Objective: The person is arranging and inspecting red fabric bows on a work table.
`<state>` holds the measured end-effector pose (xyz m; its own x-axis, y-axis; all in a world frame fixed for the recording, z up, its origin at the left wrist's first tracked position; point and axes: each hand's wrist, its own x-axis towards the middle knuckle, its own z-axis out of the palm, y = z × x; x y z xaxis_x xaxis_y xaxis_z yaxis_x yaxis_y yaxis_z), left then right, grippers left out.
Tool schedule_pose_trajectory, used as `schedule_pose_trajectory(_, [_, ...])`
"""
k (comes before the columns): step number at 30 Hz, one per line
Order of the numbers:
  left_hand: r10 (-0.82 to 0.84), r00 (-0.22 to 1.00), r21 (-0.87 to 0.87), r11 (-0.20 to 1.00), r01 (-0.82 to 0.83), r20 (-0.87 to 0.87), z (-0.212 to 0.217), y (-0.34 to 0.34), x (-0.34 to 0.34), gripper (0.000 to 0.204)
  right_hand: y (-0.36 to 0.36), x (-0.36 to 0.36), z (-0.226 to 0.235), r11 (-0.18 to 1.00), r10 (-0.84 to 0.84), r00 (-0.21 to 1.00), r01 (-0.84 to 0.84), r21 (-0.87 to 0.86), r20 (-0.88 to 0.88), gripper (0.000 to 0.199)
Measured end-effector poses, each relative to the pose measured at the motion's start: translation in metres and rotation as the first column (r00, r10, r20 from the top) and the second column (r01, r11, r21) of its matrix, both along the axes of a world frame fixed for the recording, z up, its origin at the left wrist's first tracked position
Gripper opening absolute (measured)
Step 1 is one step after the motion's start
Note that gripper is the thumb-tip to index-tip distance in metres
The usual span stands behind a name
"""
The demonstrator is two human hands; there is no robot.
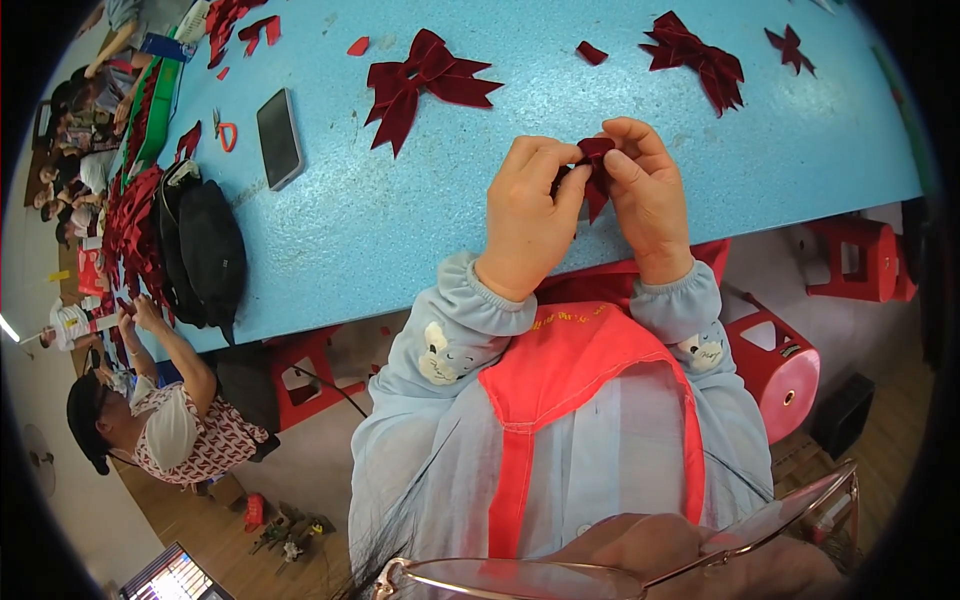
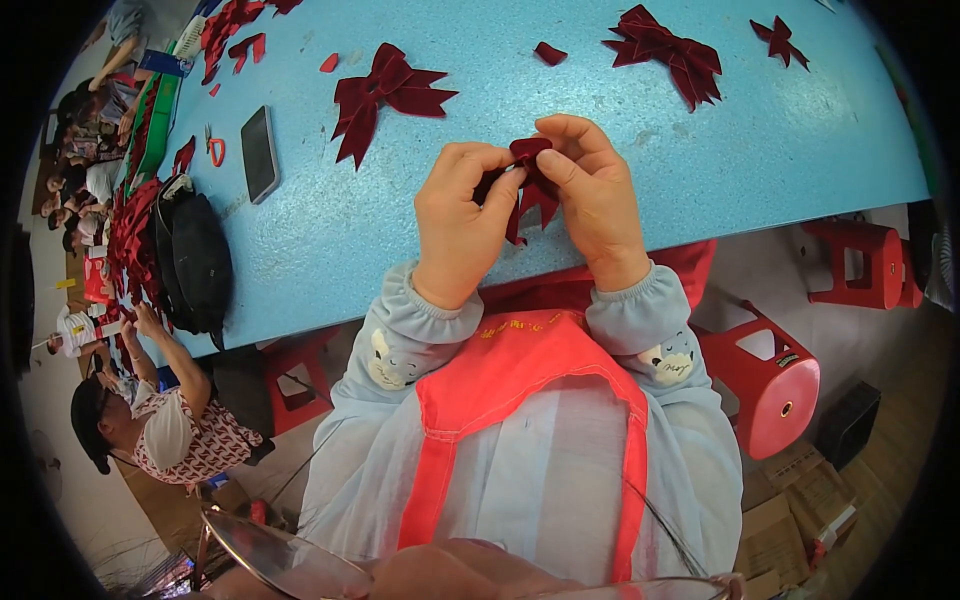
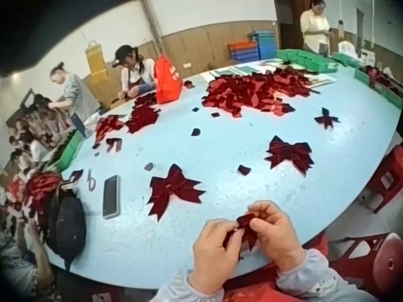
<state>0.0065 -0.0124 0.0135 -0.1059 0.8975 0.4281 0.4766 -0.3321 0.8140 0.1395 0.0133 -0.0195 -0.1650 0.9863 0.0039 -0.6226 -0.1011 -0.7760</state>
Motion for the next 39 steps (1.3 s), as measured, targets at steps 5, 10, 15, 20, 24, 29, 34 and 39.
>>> schedule_pose_trajectory(5, [-0.024, 0.999, -0.015, 1.0, 0.024, 0.027, -0.003, 0.001, -0.008, 0.008, -0.003, -0.001, -0.004, 0.997, 0.053, 0.992, -0.059, -0.051, -0.115, 0.03])
schedule_pose_trajectory(10, [-0.063, 0.988, -0.14, 0.987, 0.083, 0.143, 0.0, 0.003, -0.013, 0.006, -0.003, -0.003, -0.003, 0.996, 0.059, 0.993, -0.066, -0.059, -0.102, 0.03])
schedule_pose_trajectory(15, [-0.119, 0.894, -0.385, 0.872, 0.302, 0.431, 0.003, 0.007, -0.021, 0.008, 0.003, -0.005, 0.001, 0.996, -0.031, 0.997, 0.023, -0.09, -0.077, 0.031])
schedule_pose_trajectory(20, [-0.059, 0.653, -0.339, 0.817, 0.467, 0.755, 0.002, 0.015, -0.023, 0.009, 0.001, -0.009, 0.024, 0.993, -0.092, 0.995, 0.094, -0.074, 0.037, 0.03])
schedule_pose_trajectory(24, [-0.072, 0.562, -0.309, 0.774, 0.553, 0.824, 0.007, 0.014, -0.016, 0.01, 0.002, 0.009, 0.026, 0.993, 0.122, 0.956, -0.115, -0.041, 0.268, 0.028])
schedule_pose_trajectory(29, [-0.015, 0.511, -0.27, 0.836, 0.478, 0.859, 0.0, 0.016, -0.006, 0.008, 0.004, 0.019, 0.018, 0.965, 0.249, 0.954, -0.229, -0.13, 0.166, 0.026])
schedule_pose_trajectory(34, [-0.105, 0.742, -0.222, 0.919, 0.327, 0.662, -0.001, 0.01, -0.015, 0.01, 0.001, 0.013, 0.024, 0.988, 0.137, 0.959, -0.115, -0.102, 0.249, 0.024])
schedule_pose_trajectory(39, [-0.208, 0.934, -0.064, 0.97, 0.236, 0.29, 0.01, 0.003, -0.021, 0.018, -0.007, 0.0, 0.029, 0.984, -0.027, 0.902, -0.053, 0.173, 0.431, 0.019])
